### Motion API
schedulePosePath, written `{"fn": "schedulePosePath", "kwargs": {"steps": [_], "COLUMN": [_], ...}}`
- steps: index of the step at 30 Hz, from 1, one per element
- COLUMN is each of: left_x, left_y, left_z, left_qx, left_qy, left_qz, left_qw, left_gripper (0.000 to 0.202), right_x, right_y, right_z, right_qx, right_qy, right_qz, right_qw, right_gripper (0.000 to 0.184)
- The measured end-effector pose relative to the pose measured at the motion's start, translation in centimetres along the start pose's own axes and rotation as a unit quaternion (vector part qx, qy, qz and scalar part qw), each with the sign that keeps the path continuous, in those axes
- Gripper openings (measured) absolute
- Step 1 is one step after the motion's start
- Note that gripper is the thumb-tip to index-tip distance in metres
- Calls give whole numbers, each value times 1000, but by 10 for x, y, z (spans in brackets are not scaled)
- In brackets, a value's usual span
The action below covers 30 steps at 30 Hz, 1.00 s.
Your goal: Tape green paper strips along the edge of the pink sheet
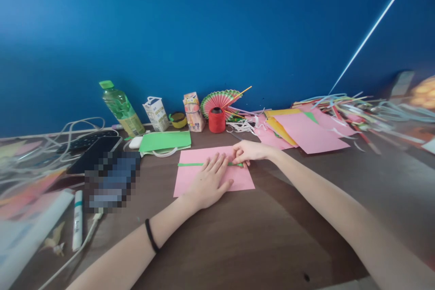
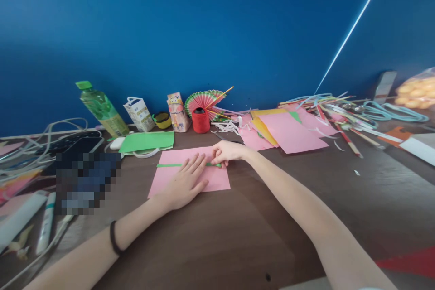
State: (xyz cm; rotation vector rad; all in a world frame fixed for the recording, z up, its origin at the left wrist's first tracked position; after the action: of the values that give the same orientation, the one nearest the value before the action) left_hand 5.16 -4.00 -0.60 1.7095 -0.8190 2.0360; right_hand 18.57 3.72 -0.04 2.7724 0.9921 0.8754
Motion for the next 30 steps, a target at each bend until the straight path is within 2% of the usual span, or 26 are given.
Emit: {"fn": "schedulePosePath", "kwargs": {"steps": [4, 6, 14, 19, 30], "left_x": [6, 6, 1, -1, -2], "left_y": [2, 3, 3, 4, 3], "left_z": [-2, -4, -4, -6, -7], "left_qx": [56, 79, 68, 67, 65], "left_qy": [-38, -42, -32, -35, -28], "left_qz": [39, 36, -5, -7, 6], "left_qw": [997, 995, 997, 997, 997], "left_gripper": [61, 61, 60, 60, 59], "right_x": [0, 0, 0, 2, 22], "right_y": [0, 1, 1, 2, 8], "right_z": [-1, 0, 1, 0, -2], "right_qx": [1, -1, -6, 0, 28], "right_qy": [-4, -9, -25, -17, 51], "right_qz": [-4, -3, 4, 2, 21], "right_qw": [1000, 1000, 1000, 1000, 998], "right_gripper": [24, 23, 21, 22, 17]}}
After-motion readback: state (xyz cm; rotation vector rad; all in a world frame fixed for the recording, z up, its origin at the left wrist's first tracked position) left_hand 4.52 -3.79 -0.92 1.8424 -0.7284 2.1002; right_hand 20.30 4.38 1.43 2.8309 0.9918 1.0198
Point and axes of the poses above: each hand's wrist, its own y-axis away from the middle knuckle, its own x-axis out of the back of the hand, z = x × y, the point moved 5 cm from there along -y, towards the middle knuckle, and after that the axes turned 8 degrees about z, right-handed, at the moved point
